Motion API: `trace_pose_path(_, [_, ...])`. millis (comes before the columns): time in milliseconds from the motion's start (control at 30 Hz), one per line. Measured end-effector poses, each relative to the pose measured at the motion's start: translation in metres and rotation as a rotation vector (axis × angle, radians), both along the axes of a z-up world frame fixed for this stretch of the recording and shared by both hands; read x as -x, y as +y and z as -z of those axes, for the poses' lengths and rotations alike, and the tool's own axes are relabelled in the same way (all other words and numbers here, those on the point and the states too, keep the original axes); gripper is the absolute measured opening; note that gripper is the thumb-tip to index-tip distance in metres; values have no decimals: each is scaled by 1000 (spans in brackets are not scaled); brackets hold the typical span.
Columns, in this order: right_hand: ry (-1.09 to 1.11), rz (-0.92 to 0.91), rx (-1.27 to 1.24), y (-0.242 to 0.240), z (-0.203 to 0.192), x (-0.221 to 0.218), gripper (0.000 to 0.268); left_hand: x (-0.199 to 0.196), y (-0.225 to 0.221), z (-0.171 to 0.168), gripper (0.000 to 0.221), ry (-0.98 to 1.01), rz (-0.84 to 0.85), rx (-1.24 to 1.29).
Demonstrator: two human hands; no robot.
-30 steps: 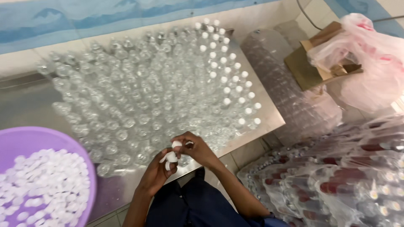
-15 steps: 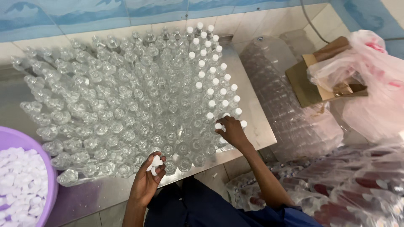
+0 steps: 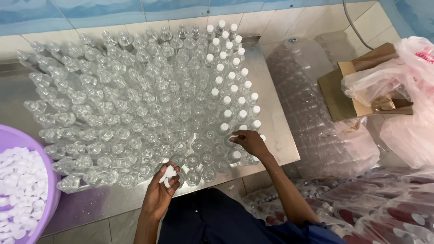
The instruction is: The person repeatedly picks up white bottle caps from a purple basin and screws them onto the openings of numerous clear plastic bottles arranged on a metal table. The person handles the caps and bottles by hand, working systematically across the rows of bottles.
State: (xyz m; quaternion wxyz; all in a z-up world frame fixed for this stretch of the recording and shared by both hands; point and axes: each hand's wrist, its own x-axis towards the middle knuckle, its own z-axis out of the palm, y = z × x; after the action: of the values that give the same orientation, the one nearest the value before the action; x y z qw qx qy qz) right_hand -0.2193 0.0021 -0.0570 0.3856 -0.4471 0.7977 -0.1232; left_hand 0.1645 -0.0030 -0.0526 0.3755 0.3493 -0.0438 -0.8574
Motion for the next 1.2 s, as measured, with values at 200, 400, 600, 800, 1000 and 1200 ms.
trace_pose_path(200, [-111,14,26,-5,10,4,39,-7,-7,5,29,21,-7,-4])
trace_pose_path(400, [-149,163,68,-5,0,-5,26,0,-14,6,29,8,37,-4])
trace_pose_path(600, [-98,133,115,-3,21,1,26,1,-15,-4,33,-51,100,-5])
trace_pose_path(800, [213,87,34,7,26,-17,56,2,0,7,38,-45,175,10])
trace_pose_path(1000, [-126,-203,338,45,-83,-138,15,13,14,3,49,-7,365,108])
trace_pose_path(1200, [-231,-570,320,77,-75,-167,40,3,27,-13,24,-67,599,231])
